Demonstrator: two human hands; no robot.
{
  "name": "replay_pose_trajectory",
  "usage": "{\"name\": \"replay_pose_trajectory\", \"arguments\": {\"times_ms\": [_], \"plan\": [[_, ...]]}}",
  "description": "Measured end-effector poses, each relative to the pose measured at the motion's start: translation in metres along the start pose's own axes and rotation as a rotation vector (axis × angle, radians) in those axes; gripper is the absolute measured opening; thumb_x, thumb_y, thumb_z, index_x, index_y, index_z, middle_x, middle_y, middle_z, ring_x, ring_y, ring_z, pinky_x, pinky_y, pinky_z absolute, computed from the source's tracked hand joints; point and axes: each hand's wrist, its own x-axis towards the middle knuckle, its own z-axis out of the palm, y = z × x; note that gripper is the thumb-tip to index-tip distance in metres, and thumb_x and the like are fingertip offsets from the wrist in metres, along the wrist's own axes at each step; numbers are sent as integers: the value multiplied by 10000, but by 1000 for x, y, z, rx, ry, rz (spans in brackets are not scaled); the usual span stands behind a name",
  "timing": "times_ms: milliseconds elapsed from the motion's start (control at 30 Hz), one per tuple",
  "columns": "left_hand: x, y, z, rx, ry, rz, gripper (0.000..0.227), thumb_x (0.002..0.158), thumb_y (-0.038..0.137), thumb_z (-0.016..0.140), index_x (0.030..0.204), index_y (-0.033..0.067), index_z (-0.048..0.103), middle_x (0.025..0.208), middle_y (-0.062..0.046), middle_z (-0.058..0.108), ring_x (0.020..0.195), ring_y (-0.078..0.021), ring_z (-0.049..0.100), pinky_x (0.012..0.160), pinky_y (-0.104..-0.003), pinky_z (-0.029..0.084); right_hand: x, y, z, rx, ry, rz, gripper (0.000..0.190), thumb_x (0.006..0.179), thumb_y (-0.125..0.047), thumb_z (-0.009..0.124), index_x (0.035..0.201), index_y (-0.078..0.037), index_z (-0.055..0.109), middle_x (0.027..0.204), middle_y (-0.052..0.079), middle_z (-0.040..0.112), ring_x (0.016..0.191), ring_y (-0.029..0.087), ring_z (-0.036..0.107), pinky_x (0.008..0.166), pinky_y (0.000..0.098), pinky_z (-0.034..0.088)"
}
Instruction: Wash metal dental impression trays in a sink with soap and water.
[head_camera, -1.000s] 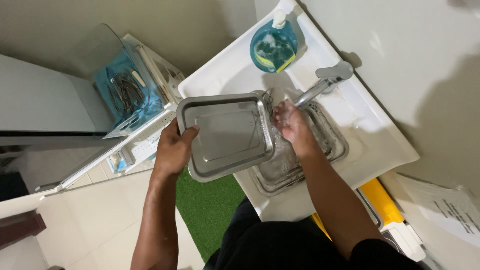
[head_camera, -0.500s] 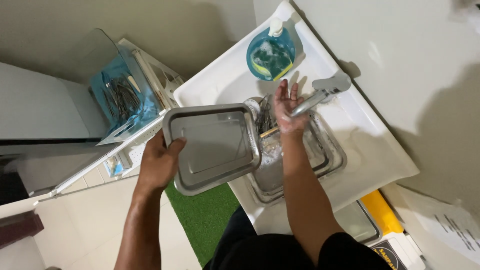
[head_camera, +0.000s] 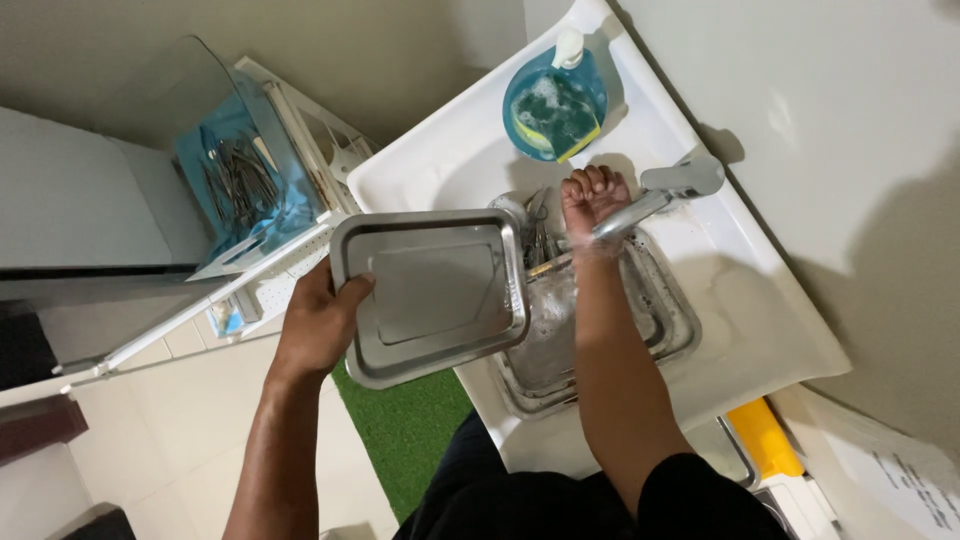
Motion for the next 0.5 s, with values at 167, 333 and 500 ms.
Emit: {"name": "replay_pose_trajectory", "arguments": {"times_ms": [167, 333, 500], "plan": [[13, -12, 13, -77, -26, -14, 369, 946, 128, 576, 1271, -29, 653, 1077, -182, 766, 931, -245, 746, 877, -383, 574, -24, 8, -17, -102, 155, -17, 217, 953, -162, 609, 751, -96, 562, 729, 69, 548, 647, 176, 455, 678, 329, 399], [22, -24, 15, -128, 0, -3, 373, 944, 110, 577, 1286, -28, 633, 1093, -183, 761, 934, -256, 751, 887, -385, 579, -61, 2, -36, -169, 112, 155, 173, 961, -140, 670, 804, -73, 641, 773, 91, 636, 678, 193, 553, 695, 344, 465], [37, -41, 30, -238, -79, 22, 364, 976, 131, 536, 1286, -38, 629, 1090, -225, 747, 964, -291, 756, 913, -418, 610, -101, -13, -8, -648, 242, 265, 142, 1005, -178, 685, 1014, -36, 683, 953, 100, 687, 820, 197, 613, 788, 347, 515]]}}
